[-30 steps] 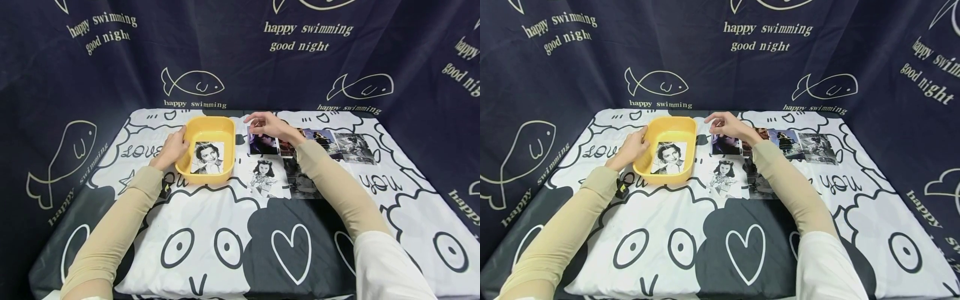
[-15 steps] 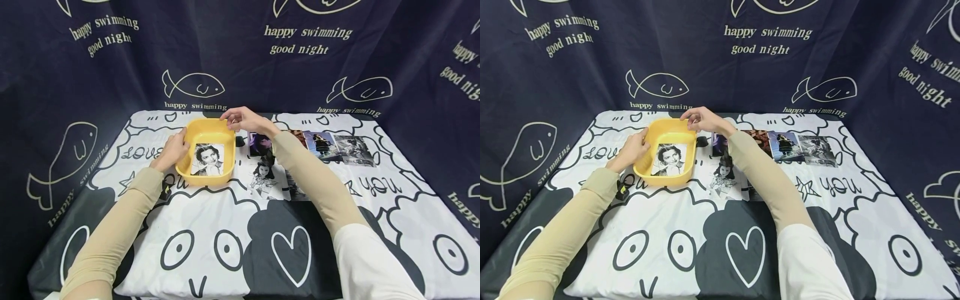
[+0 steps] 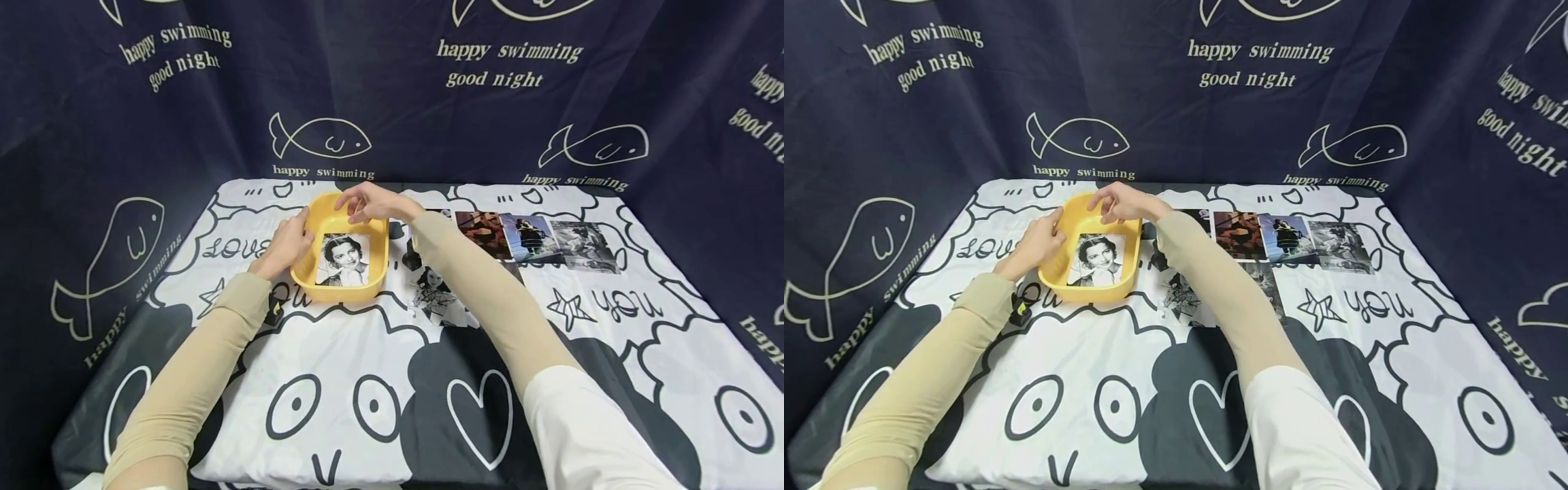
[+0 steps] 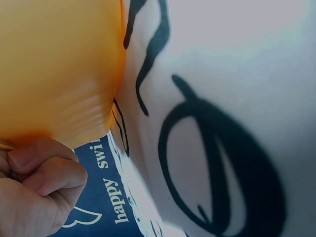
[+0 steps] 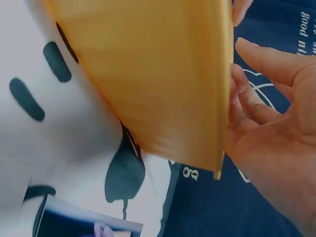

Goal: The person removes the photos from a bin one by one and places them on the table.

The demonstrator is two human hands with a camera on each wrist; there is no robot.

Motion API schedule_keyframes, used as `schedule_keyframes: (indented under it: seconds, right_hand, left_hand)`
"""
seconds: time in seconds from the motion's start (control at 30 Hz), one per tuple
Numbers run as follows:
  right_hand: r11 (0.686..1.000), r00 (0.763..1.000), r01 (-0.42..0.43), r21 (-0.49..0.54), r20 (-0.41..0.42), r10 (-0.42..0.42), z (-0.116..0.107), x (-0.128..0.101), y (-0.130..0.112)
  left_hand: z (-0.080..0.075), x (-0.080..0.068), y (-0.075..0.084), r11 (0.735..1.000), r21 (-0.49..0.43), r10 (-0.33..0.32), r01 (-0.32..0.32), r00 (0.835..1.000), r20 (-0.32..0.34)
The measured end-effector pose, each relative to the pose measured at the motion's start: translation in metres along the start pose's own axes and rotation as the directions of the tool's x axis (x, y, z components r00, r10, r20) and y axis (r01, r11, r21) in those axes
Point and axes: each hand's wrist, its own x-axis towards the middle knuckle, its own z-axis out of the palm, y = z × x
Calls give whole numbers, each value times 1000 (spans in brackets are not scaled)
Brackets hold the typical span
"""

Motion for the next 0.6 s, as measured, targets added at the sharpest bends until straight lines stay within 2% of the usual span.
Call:
schedule_keyframes:
  seconds: [0.27, 0.43, 0.6]
  right_hand:
    - [997, 996, -53, -48, 65, 56, 8, 16, 8]
    - [989, 995, -51, -140, 81, 63, 9, 19, 10]
    - [984, 993, -75, -160, 81, 89, 9, 20, 12]
  left_hand:
    - [3, 2, -1, 1000, -1, 12, -12, 1000, -1]
    - [2, 2, 0, 1000, 7, 19, -19, 1000, -10]
    - [1, 1, -1, 1000, 15, 17, -17, 1000, -12]
